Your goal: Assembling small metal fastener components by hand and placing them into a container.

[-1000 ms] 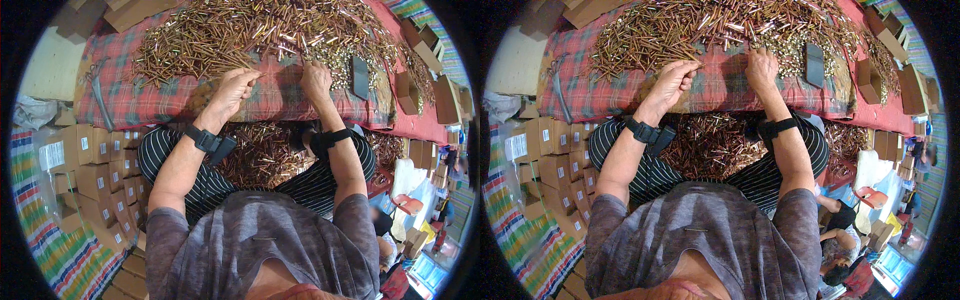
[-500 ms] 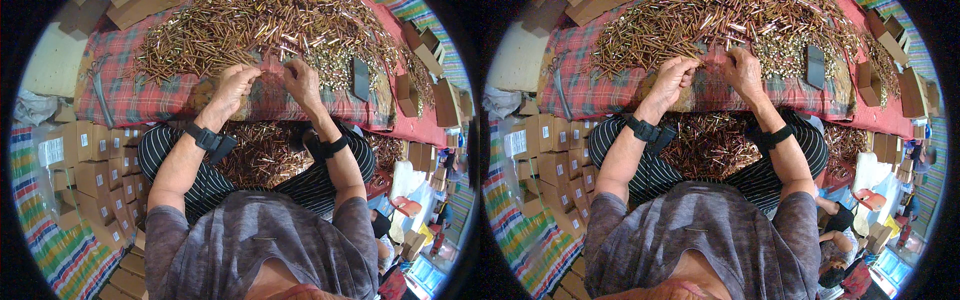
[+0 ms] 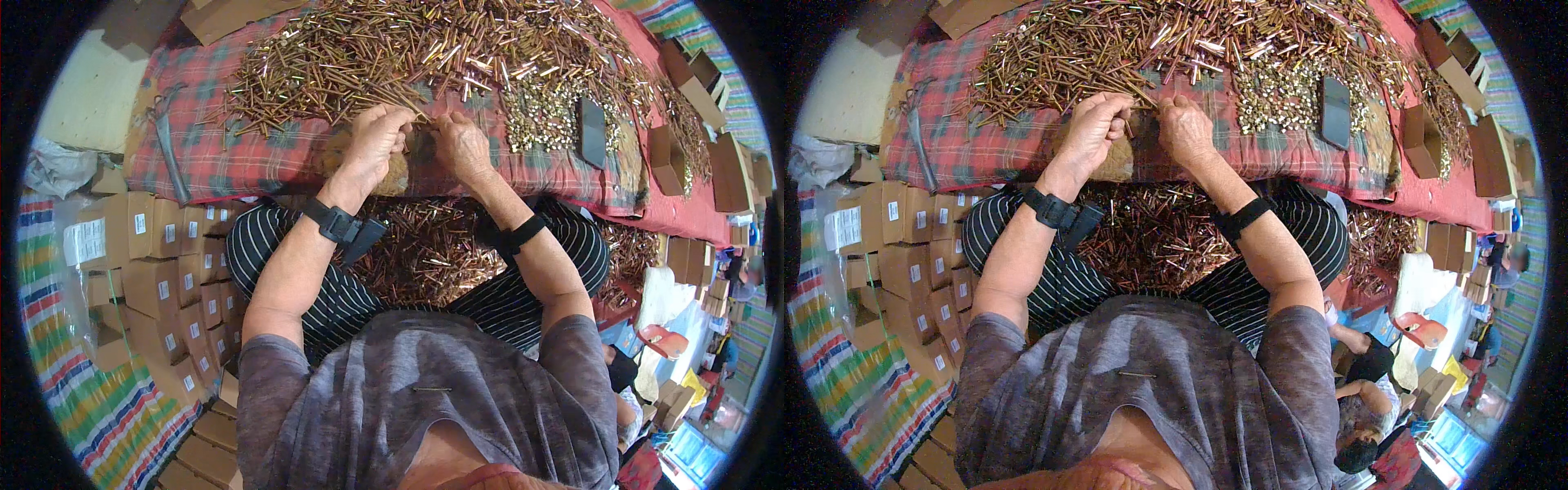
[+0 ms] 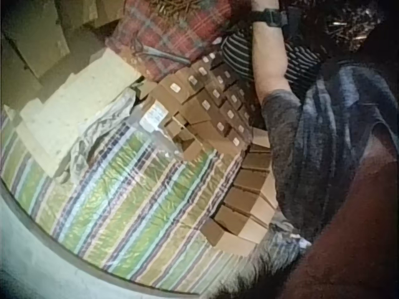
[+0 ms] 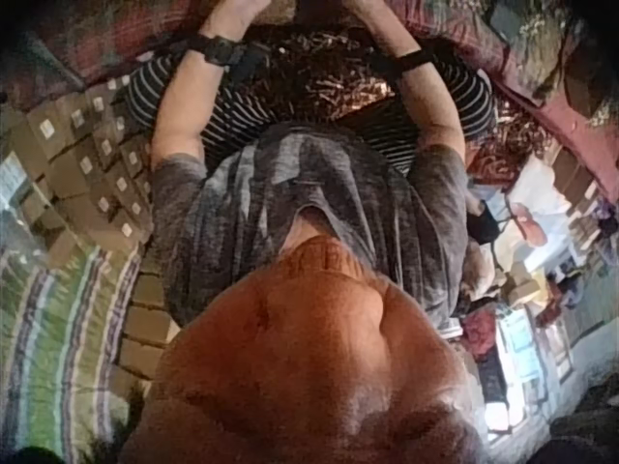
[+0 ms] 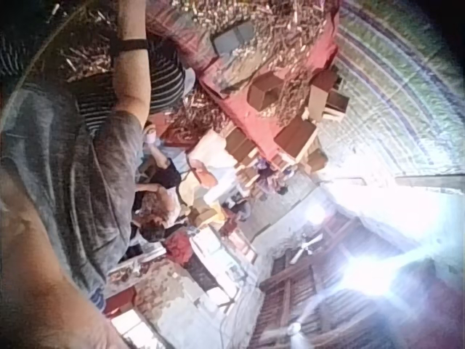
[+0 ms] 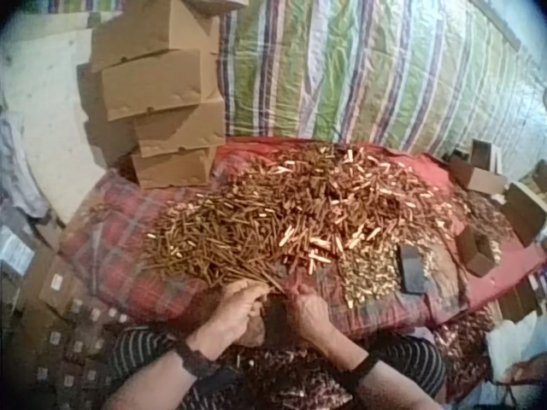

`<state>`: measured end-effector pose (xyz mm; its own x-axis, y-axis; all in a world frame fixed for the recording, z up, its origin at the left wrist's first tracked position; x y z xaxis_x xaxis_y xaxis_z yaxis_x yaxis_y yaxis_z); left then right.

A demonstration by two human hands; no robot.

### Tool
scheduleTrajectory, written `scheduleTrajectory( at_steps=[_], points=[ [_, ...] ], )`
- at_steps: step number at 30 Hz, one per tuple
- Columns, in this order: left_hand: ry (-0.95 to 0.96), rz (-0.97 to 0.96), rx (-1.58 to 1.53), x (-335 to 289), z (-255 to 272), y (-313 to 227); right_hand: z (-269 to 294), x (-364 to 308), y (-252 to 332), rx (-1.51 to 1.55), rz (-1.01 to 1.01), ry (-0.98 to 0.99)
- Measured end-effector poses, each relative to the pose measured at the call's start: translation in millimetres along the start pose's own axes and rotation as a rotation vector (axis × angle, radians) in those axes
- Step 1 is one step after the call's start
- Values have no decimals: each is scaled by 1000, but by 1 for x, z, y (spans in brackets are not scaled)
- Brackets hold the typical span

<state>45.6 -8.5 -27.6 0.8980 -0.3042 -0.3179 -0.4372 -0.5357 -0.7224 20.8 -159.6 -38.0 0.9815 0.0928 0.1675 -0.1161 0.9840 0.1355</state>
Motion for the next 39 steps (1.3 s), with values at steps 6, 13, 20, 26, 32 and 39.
scheduleTrajectory(
  at_steps=[6, 13, 20, 26, 32, 39],
  points=[
    [4, -2, 13, -5, -1, -5, 3, -3, -1, -71, 83, -13],
    [13, -18, -1, -8, -2, -7, 18, -4, -5, 7, -64, 0],
    [94, 58, -55, -12, -12, -10, 38, -6, -7, 1238, -243, 150],
    [154, 98, -79, -14, -18, -12, 48, -10, 0, 1281, -210, 35],
    [174, 116, -89, -14, -19, -12, 53, -14, 0, 807, -14, -133],
    [181, 117, -106, -16, -23, -11, 53, -14, 2, 1340, -232, -7]
  ],
)
Point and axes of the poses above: each hand's wrist, its own x-axis towards the middle knuckle, its own z-axis out of the back of the hand, y = z × x, the point moved 2 cm from there along x, towards the middle knuckle, and after that the axes turned 11 degrees about -x, right-handed, at the moved point
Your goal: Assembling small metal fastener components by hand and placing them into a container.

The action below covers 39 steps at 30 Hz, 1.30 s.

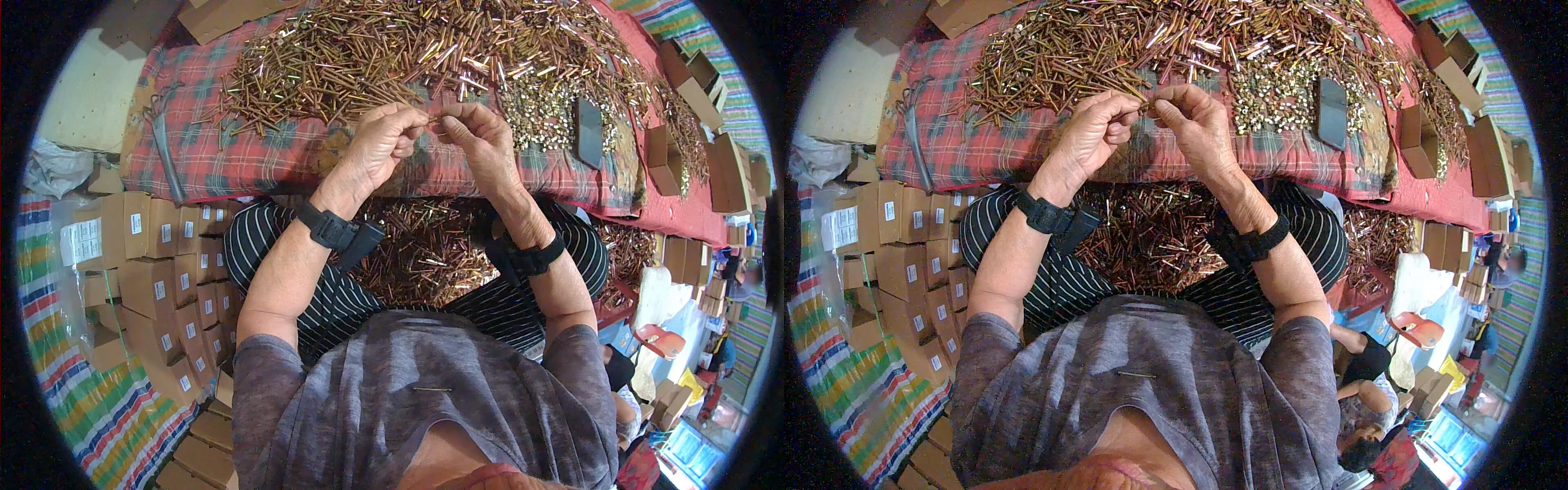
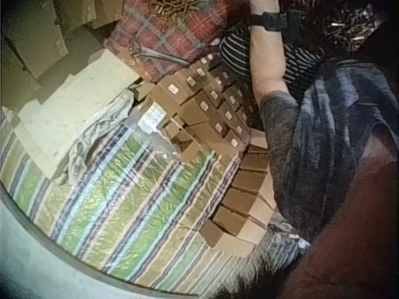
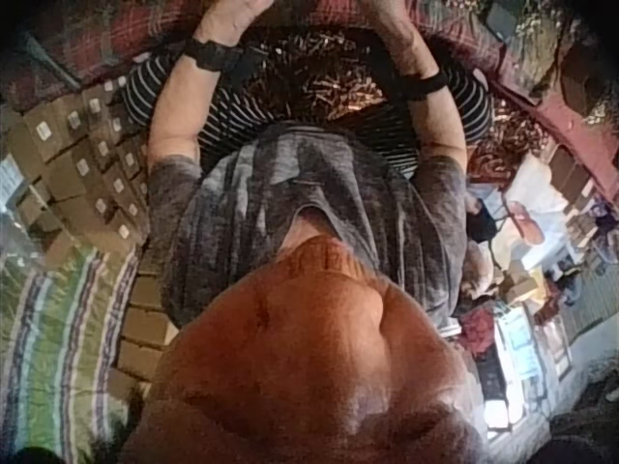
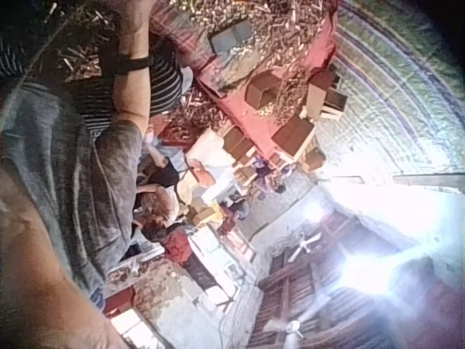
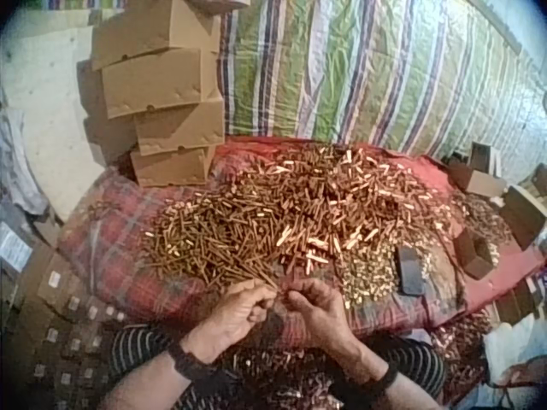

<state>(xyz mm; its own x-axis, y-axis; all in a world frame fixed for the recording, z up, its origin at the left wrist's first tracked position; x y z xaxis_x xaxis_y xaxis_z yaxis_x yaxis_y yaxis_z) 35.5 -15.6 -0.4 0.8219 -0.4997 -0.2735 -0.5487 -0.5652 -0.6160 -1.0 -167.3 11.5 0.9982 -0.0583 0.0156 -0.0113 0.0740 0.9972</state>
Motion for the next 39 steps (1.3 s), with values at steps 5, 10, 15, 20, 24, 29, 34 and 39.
scheduleTrajectory(
  at_steps=[5, 10, 15, 20, 24, 29, 34, 39],
  points=[
    [15, 10, 12, -1, 1, 1, -1, -2, -3, -36, 38, 10],
    [36, 8, 44, -1, 4, 1, -5, -4, -2, 33, 0, 21],
    [39, -33, 145, -1, 1, 0, -1, -2, -9, -169, 72, 1],
    [61, -79, 210, -4, -2, 4, -1, -4, 7, -572, 168, -30],
    [43, -69, 183, -2, -1, 6, -5, -1, 1, -363, 21, 24],
    [75, -59, 198, -2, -1, 5, 0, -5, 19, -751, 32, 93],
    [53, -101, 172, 0, 4, 7, -6, -4, 17, -830, 574, -169],
    [473, -20, 766, -8, -9, 3, 14, 4, -4, -544, -273, 204]
  ],
)
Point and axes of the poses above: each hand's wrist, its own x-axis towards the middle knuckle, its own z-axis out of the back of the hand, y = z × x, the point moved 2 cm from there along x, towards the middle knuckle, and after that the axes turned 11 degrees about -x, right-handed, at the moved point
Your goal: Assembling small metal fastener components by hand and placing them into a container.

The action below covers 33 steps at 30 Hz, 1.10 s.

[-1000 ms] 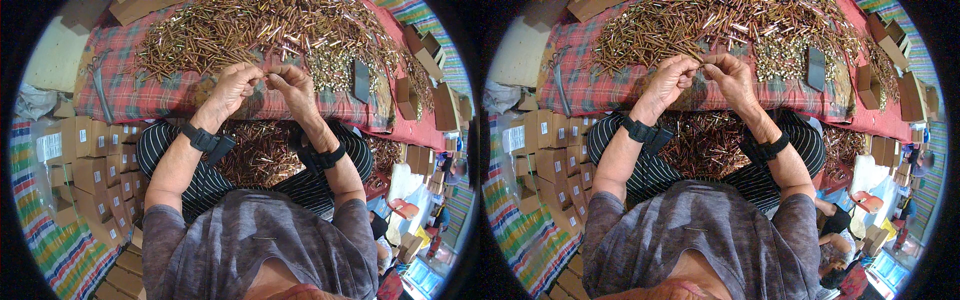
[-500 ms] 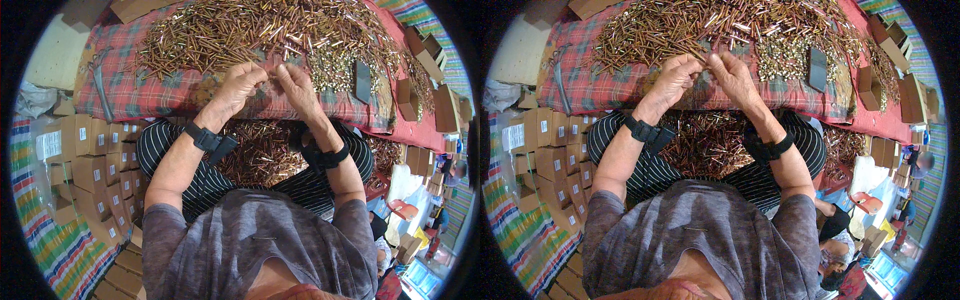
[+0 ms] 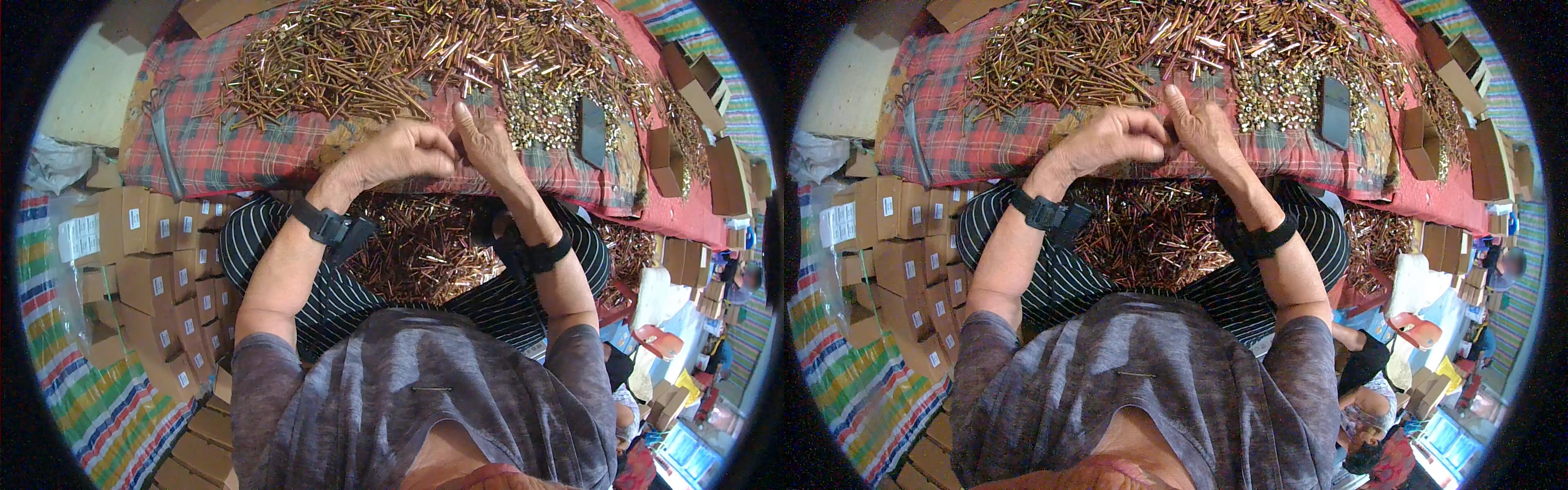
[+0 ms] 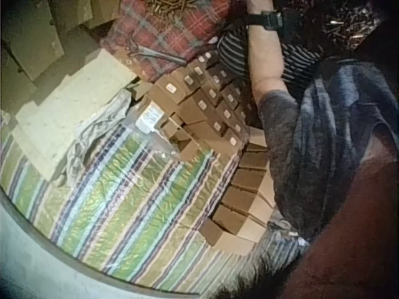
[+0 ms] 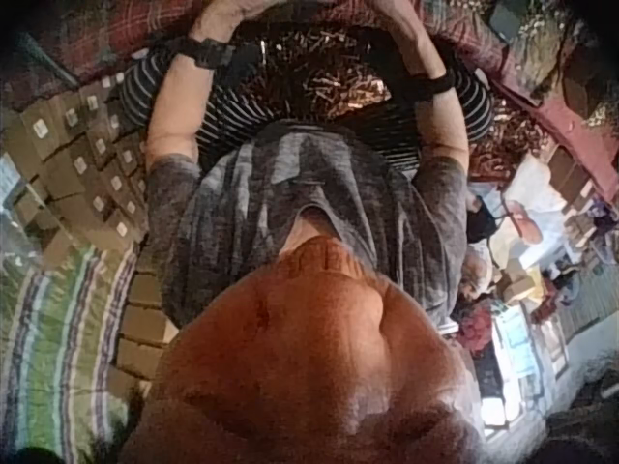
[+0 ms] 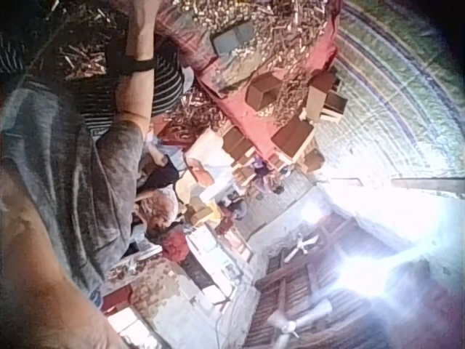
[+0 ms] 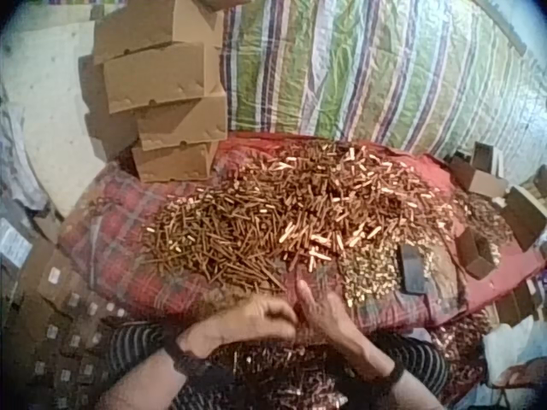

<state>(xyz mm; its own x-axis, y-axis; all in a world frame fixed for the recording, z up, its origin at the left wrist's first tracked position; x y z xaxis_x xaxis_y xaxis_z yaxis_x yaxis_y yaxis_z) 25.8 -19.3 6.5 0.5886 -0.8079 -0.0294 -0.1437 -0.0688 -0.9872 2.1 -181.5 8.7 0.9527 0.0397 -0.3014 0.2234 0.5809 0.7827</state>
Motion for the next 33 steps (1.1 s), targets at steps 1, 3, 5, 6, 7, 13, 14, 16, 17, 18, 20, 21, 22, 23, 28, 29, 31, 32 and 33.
scheduleTrajectory(
  at_steps=[1, 3, 5, 6, 7, 13, 14, 16, 17, 18, 20, 21, 22, 23, 28, 29, 31, 32, 33],
  points=[
    [9, -46, 203, -4, -2, -3, 3, 1, 4, -161, 79, -157],
    [-194, 22, 378, -6, 14, 14, 9, 7, 6, -455, 129, -299],
    [-535, 98, 692, -11, 29, 22, 0, 19, -5, -493, 194, -372],
    [-534, 97, 692, -10, 29, 21, -3, 24, -10, -533, 256, -450],
    [-566, 203, 759, -10, 28, 18, -10, 30, -12, -531, 204, -379],
    [-637, 275, 763, 1, 30, 39, -38, 57, -17, -655, 422, -483],
    [-639, 276, 763, 3, 27, 39, -39, 58, -16, -670, 419, -471],
    [-720, 257, 778, 4, 23, 39, -39, 61, -17, -655, 320, -388],
    [-755, 237, 777, 4, 23, 40, -39, 62, -18, -640, 219, -306],
    [-756, 235, 777, 4, 24, 41, -38, 63, -19, -641, 221, -308],
    [-774, 180, 577, 2, 26, 43, -37, 60, -22, -495, 296, -318],
    [-773, 178, 577, 3, 26, 43, -36, 59, -23, -496, 295, -320],
    [-754, 115, 672, 3, 25, 40, -36, 58, -23, -577, 263, -315],
    [-733, 51, 765, 3, 24, 38, -36, 56, -23, -657, 230, -310],
    [-647, 105, 909, 8, 18, 39, -36, 48, -20, -706, 225, -279],
    [-641, 89, 914, 10, 18, 40, -34, 50, -21, -736, 255, -267],
    [-661, 116, 779, 13, 25, 41, -25, 53, -21, -594, 297, -328],
    [-680, 146, 643, 12, 29, 42, -18, 54, -18, -451, 339, -382],
    [-694, 150, 563, 9, 32, 42, -10, 58, -16, -568, 249, -443]
  ],
)
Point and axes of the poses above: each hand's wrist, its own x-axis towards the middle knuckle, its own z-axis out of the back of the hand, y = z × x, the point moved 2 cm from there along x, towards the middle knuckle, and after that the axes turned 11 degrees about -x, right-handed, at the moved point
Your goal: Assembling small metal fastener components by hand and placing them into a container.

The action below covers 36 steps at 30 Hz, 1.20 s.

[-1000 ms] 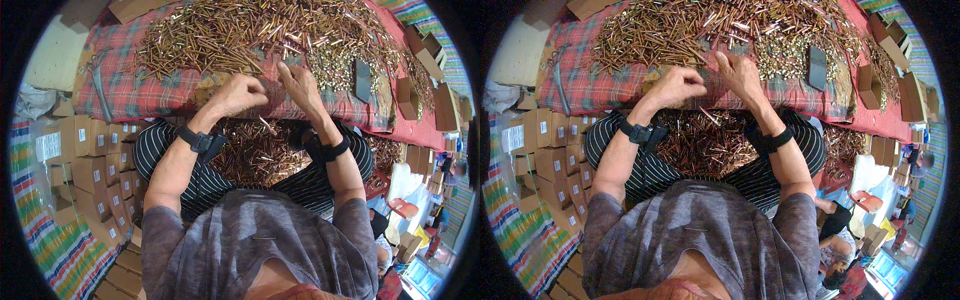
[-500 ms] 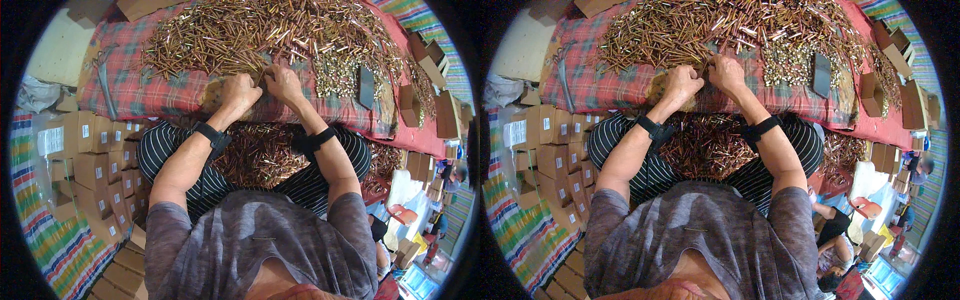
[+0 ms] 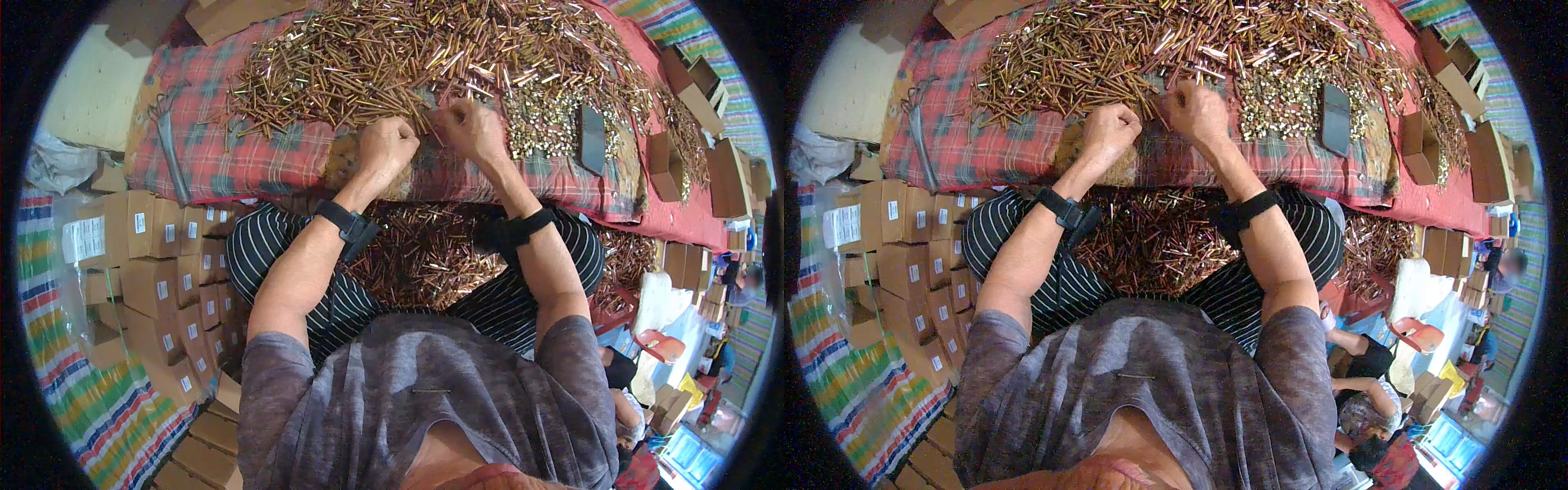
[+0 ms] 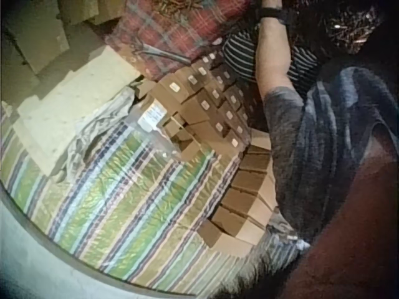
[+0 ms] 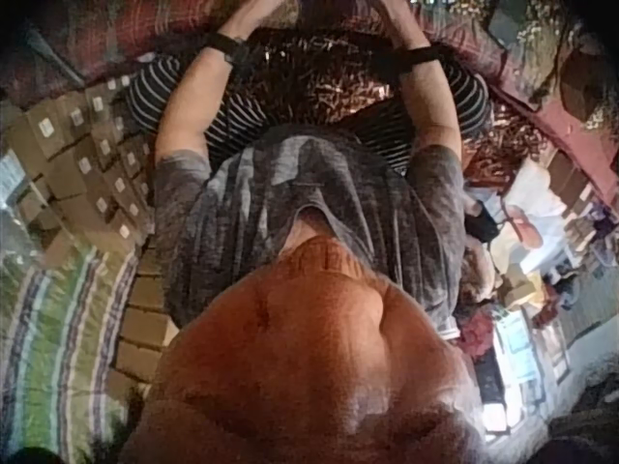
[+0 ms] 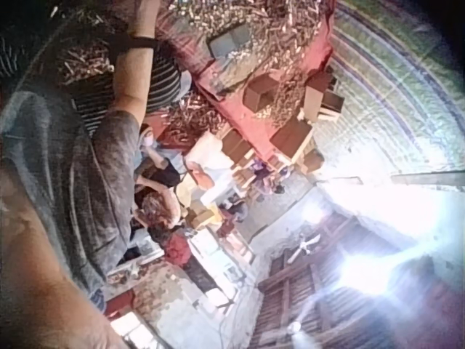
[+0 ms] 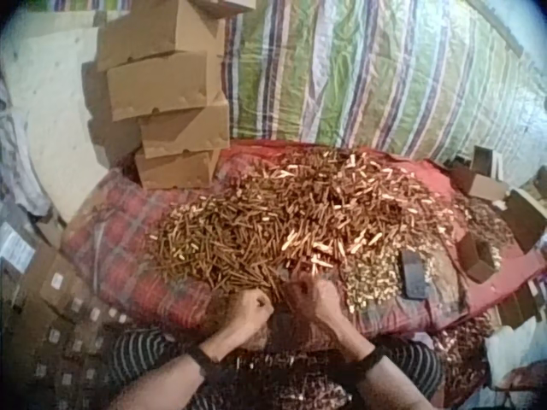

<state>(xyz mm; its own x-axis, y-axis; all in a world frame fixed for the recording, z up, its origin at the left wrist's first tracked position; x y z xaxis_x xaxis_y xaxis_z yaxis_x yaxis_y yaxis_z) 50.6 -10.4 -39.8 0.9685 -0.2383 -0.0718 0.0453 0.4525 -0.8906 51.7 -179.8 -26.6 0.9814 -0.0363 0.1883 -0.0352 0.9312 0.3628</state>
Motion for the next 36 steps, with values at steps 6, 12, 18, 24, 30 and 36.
scheduleTrajectory(
  at_steps=[6, 12, 18, 24, 30, 36],
  points=[
    [12, 297, -655, -5, 8, -8, -4, 24, -45, -358, 43, -264],
    [147, 445, -1020, -10, 10, -6, 7, 12, -28, -264, 4, -215],
    [148, 263, -1061, -11, 3, -21, 32, -11, 8, 880, -288, -71],
    [179, 231, -1021, -13, -2, -30, 40, -30, 13, 1386, -334, -35],
    [265, 144, -1055, -14, -4, -31, 31, -35, 5, 1513, -470, -38],
    [273, 168, -1052, -14, -8, -34, 32, -40, 8, 1462, -391, -37]
  ],
)
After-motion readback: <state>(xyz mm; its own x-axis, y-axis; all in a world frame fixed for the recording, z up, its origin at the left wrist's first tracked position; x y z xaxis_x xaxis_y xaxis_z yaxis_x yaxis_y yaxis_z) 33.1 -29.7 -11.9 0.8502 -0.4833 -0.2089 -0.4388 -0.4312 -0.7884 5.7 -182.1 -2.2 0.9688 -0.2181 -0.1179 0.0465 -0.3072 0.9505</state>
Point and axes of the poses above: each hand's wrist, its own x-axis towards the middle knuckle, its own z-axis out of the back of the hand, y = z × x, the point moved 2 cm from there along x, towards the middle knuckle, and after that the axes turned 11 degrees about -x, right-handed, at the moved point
